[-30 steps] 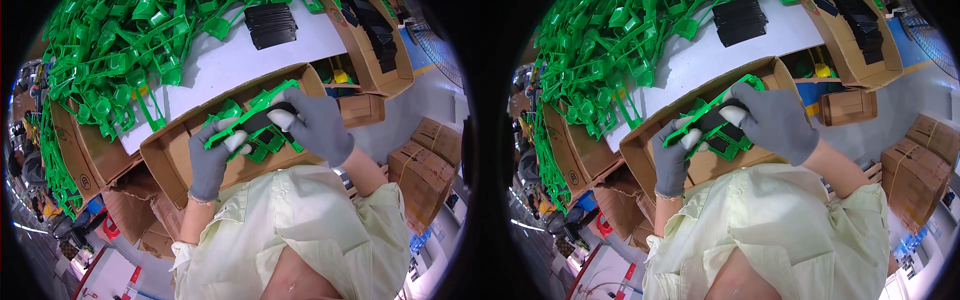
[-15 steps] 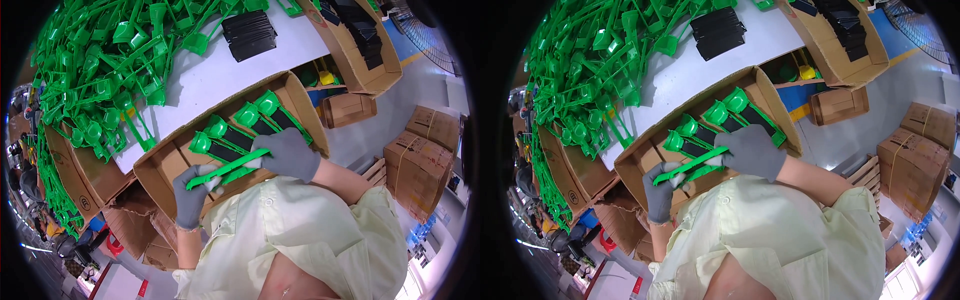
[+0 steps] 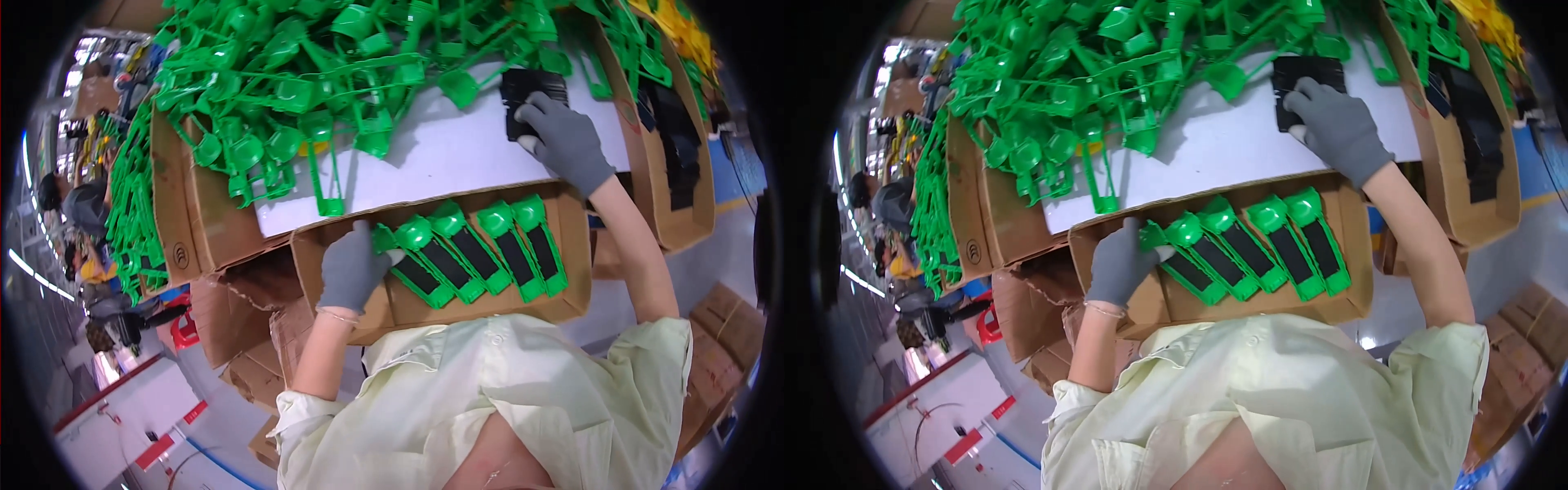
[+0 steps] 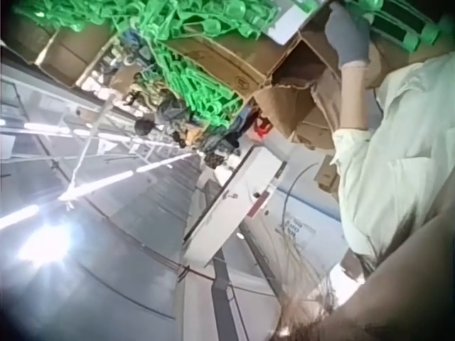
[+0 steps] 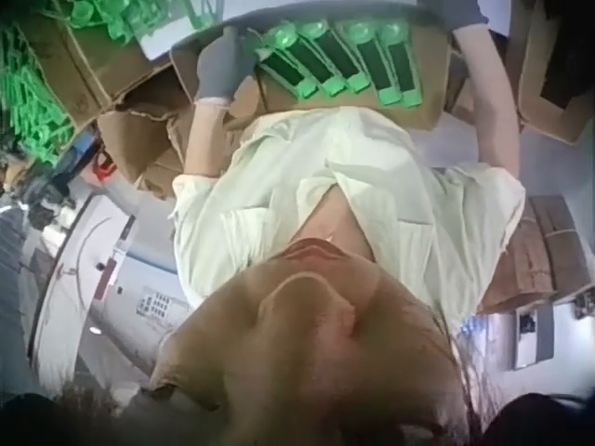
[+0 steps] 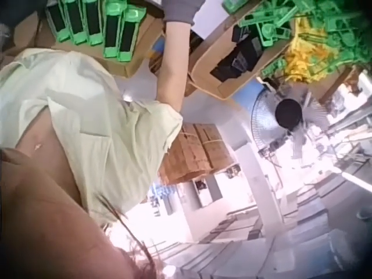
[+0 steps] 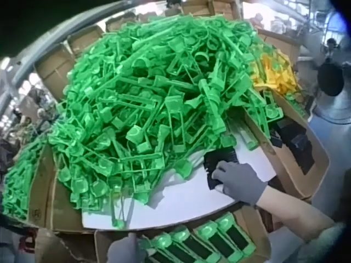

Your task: Manually assembling green plastic flashlight housings by inserting black components and packing them into a cardboard box.

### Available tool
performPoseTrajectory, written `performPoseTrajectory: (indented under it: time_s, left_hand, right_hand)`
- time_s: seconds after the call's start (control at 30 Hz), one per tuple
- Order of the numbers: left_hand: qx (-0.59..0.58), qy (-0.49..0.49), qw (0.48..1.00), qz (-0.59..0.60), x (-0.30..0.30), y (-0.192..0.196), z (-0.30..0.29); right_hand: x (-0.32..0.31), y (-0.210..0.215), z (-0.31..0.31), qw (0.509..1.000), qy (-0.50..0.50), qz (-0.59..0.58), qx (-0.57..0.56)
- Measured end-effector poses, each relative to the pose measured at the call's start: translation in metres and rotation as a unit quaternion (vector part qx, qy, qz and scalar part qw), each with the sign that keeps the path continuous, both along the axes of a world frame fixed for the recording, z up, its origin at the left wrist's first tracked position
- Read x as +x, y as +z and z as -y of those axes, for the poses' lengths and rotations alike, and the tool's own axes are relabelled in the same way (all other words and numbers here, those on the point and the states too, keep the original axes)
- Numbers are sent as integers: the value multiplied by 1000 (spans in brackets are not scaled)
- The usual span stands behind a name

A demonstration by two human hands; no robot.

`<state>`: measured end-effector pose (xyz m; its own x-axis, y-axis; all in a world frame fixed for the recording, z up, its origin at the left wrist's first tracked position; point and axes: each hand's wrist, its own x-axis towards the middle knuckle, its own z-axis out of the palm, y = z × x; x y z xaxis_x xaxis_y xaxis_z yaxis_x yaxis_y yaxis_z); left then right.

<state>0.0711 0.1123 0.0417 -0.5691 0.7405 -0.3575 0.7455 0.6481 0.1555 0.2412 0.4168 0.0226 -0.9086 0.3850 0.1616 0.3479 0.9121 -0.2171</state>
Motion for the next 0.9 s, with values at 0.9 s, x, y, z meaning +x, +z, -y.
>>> performPoseTrajectory:
  time_s: [0.9]
  left_hand:
    - [568, 373, 688, 256, -169, 30, 3]
  right_hand:
    - [5, 40, 9, 979, -36, -193, -47]
